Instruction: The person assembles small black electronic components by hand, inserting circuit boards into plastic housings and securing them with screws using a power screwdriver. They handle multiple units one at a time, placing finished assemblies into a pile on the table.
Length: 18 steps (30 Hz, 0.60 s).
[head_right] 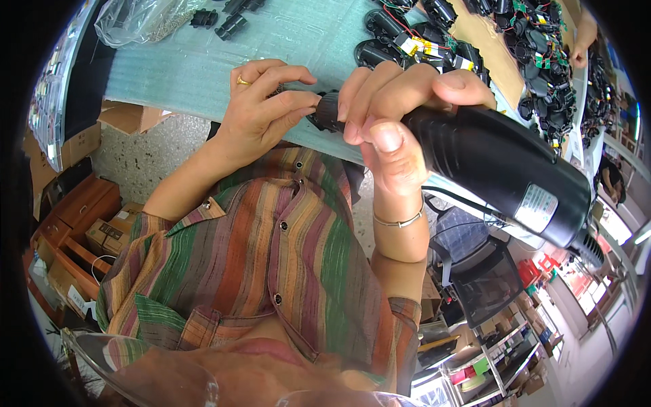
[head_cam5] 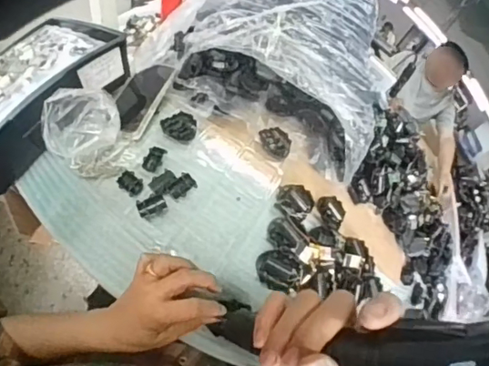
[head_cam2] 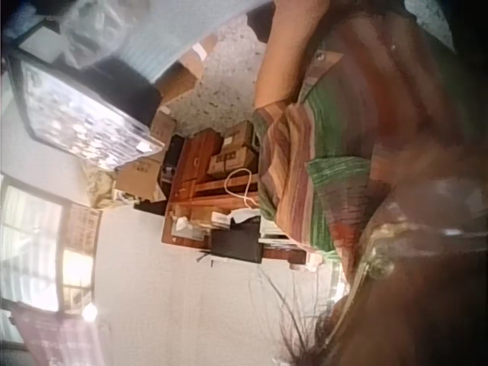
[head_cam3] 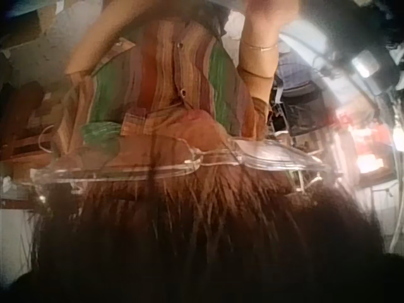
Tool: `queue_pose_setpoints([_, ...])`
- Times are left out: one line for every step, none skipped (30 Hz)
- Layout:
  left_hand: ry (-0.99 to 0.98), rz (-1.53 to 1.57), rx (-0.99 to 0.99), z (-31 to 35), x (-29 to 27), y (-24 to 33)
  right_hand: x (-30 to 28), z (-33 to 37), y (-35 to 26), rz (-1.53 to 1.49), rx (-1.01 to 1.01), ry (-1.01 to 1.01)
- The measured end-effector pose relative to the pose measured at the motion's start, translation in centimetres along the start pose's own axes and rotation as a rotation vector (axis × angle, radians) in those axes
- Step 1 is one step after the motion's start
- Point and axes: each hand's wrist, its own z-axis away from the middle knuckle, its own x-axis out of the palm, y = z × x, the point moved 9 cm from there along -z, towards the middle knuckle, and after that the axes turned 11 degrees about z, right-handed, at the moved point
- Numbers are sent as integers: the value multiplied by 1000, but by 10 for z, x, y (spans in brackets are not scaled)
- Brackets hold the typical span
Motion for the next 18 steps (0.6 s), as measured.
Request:
queue_pose_setpoints([4, -13, 2, 0, 1, 1, 0, 0, -1, 19, 5, -9])
queue_pose_setpoints([9, -26, 3, 0, 2, 2, 1, 1, -2, 39, 9, -19])
queue_pose_setpoints([12, -38, 7, -1, 3, 3, 0, 0, -3, 58, 15, -34])
queue_pose_setpoints([20, -47, -9, -1, 4, 2, -2, 0, -3, 70, 13, -27])
queue_pose_setpoints([28, -57, -26, -1, 4, 2, -4, 0, -4, 80, 12, -20])
queue_pose_setpoints([37, -62, -41, -1, 4, 2, -8, -1, -3, 88, 4, 8])
queue_pose_setpoints([22, -66, -18, 0, 4, 4, -12, -1, -4, 96, -4, 36])
queue_pose_setpoints([7, -70, 5, 2, 4, 6, -16, -2, -3, 116, 9, 49])
queue_pose_setpoints([-8, -78, 25, 3, 5, 9, -20, -1, -2, 133, 23, 62])
queue_pose_setpoints([-14, -112, 48, 4, 7, 12, -24, -1, -1, 149, 36, 75])
queue_pose_setpoints([-19, -147, 71, 6, 10, 15, -25, -1, 1, 150, 34, 90])
queue_pose_setpoints([-25, -181, 95, 8, 13, 17, -25, -1, 2, 161, 33, 83])
queue_pose_setpoints([-16, -205, 113, 10, 16, 18, -25, -1, 4, 173, 32, 76])
queue_pose_setpoints([-7, -230, 132, 12, 19, 18, -25, 0, 5, 185, 32, 68])
queue_pose_setpoints([0, -255, 149, 13, 20, 19, -26, 1, 7, 187, 34, 68])
queue_pose_setpoints([-3, -260, 149, 13, 21, 19, -25, 2, 9, 190, 37, 68])
queue_pose_setpoints([-7, -266, 149, 13, 20, 20, -25, 3, 11, 192, 39, 67])
queue_pose_setpoints([-11, -272, 150, 13, 20, 20, -25, 3, 11, 190, 34, 65])
